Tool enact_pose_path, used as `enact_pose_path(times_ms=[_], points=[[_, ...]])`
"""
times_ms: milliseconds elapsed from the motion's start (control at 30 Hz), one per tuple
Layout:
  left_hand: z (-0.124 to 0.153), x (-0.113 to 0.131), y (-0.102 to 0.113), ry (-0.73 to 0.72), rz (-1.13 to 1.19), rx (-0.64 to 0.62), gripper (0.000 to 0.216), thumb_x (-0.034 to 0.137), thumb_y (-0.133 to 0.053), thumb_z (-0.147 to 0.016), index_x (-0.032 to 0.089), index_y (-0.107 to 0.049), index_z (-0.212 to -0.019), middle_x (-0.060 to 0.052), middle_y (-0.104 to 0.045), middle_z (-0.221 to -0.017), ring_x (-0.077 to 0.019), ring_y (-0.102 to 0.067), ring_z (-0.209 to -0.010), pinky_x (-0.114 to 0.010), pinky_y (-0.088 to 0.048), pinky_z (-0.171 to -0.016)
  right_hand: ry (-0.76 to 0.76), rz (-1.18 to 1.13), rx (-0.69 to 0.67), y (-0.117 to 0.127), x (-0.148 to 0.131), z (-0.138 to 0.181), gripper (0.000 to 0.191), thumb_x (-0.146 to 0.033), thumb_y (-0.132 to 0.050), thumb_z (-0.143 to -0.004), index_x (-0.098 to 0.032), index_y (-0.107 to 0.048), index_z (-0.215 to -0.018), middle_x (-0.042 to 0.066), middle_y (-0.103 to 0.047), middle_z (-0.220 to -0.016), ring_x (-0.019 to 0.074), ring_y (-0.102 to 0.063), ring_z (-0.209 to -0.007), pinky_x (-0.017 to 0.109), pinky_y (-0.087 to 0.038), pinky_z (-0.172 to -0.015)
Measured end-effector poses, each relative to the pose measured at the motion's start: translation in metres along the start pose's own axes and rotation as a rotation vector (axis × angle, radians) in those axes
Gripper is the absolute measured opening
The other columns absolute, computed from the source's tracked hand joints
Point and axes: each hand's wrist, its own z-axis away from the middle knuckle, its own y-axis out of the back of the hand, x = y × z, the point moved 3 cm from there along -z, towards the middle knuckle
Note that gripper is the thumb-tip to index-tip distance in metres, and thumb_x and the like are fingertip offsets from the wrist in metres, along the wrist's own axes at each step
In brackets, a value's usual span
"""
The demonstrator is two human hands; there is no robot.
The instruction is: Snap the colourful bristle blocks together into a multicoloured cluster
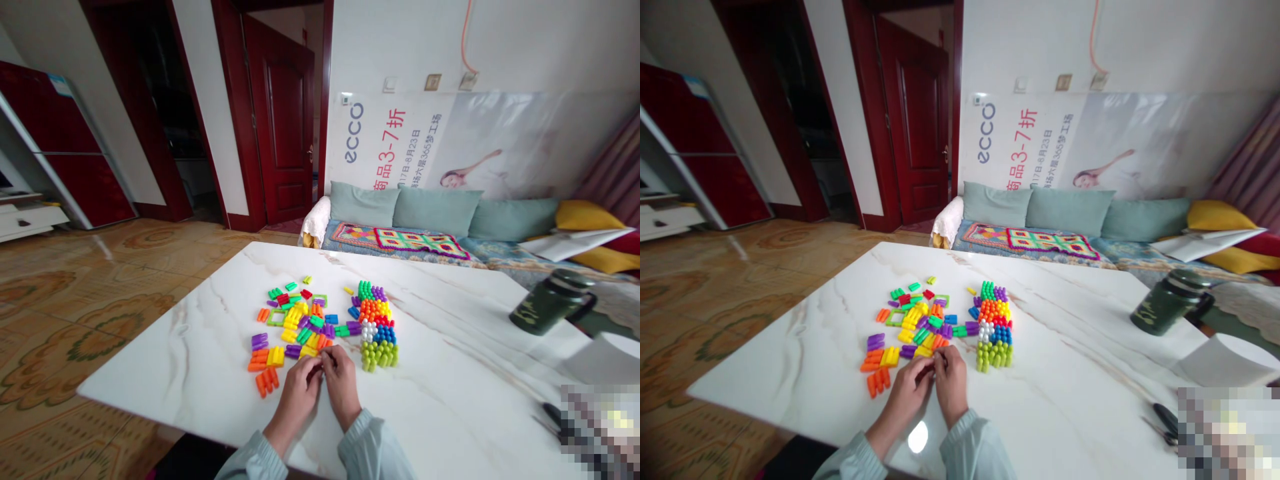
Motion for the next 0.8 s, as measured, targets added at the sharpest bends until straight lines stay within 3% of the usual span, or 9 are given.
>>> enact_pose_path(times_ms=[300,467,633,800], points=[[-0.001,0.006,0.000,0.006,0.030,-0.013,0.028,0.014,-0.051,-0.085,0.020,-0.071,-0.104,-0.010,-0.072,-0.100,-0.0225,-0.067,-0.094,-0.040,-0.056,-0.087,-0.008,-0.002,0.011,-0.001,0.006,0.002,0.015,-0.030,-0.052,-0.090,-0.021,-0.062,-0.084,0.004,-0.066,-0.078,0.0196,-0.062,-0.072,0.031,-0.050,-0.068],[0.000,0.004,0.000,0.016,0.040,0.008,0.039,0.009,-0.054,-0.079,0.020,-0.069,-0.112,-0.012,-0.067,-0.119,-0.0252,-0.063,-0.111,-0.044,-0.053,-0.097,0.003,-0.018,0.039,0.002,0.003,0.001,0.019,-0.034,-0.054,-0.091,-0.021,-0.063,-0.100,0.007,-0.068,-0.094,0.0216,-0.065,-0.085,0.034,-0.053,-0.077],[0.000,-0.002,-0.002,0.028,0.021,-0.012,0.046,0.007,-0.054,-0.077,0.021,-0.066,-0.119,-0.012,-0.063,-0.127,-0.0258,-0.059,-0.119,-0.045,-0.049,-0.103,0.038,-0.008,0.061,0.004,0.002,-0.002,0.023,-0.038,-0.056,-0.091,-0.020,-0.064,-0.102,0.009,-0.068,-0.099,0.0220,-0.065,-0.090,0.036,-0.054,-0.083],[0.004,0.010,0.002,-0.040,-0.046,-0.010,0.041,0.011,-0.049,-0.085,0.022,-0.064,-0.121,-0.011,-0.064,-0.124,-0.0242,-0.062,-0.115,-0.041,-0.053,-0.099,0.056,-0.038,0.037,-0.001,-0.006,0.005,0.028,-0.036,-0.052,-0.094,-0.020,-0.061,-0.116,0.009,-0.067,-0.107,0.0195,-0.066,-0.085,0.033,-0.055,-0.077]])
